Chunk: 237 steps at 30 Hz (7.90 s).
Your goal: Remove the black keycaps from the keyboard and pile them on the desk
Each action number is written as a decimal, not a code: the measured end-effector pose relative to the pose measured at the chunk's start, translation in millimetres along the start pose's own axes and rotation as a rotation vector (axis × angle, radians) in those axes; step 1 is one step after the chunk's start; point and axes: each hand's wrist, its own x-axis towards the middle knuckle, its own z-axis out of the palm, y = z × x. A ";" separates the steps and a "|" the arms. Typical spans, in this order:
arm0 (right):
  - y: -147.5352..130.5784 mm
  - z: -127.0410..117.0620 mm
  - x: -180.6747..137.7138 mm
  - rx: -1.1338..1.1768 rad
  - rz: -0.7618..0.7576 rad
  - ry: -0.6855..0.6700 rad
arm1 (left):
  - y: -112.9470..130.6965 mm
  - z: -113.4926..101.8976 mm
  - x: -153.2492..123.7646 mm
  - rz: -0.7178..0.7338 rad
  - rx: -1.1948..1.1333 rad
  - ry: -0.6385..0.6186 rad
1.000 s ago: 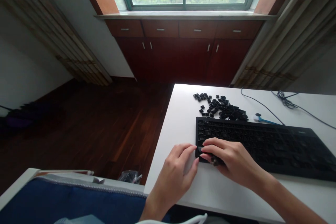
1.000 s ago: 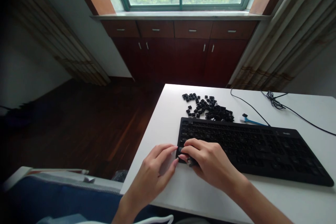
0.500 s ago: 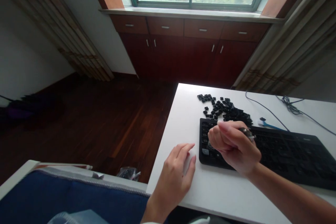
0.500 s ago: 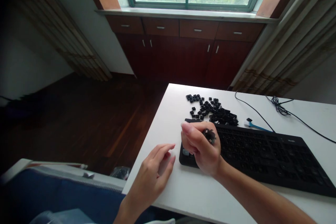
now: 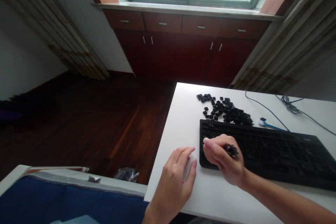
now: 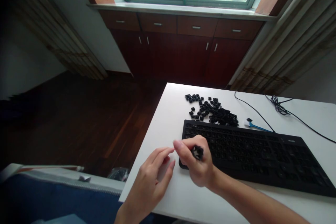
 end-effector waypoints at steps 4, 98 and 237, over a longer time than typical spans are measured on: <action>-17.4 -7.9 0.8 0.085 -0.048 0.105 | -0.1 -1.1 -2.0 0.011 0.021 -0.008; 10.3 -176.1 -80.2 -0.992 -0.461 0.054 | 71.5 91.2 108.1 -0.202 -0.696 -0.335; 10.5 -221.2 -69.4 -1.146 -0.311 -0.028 | 70.6 81.7 149.9 0.622 0.478 -0.457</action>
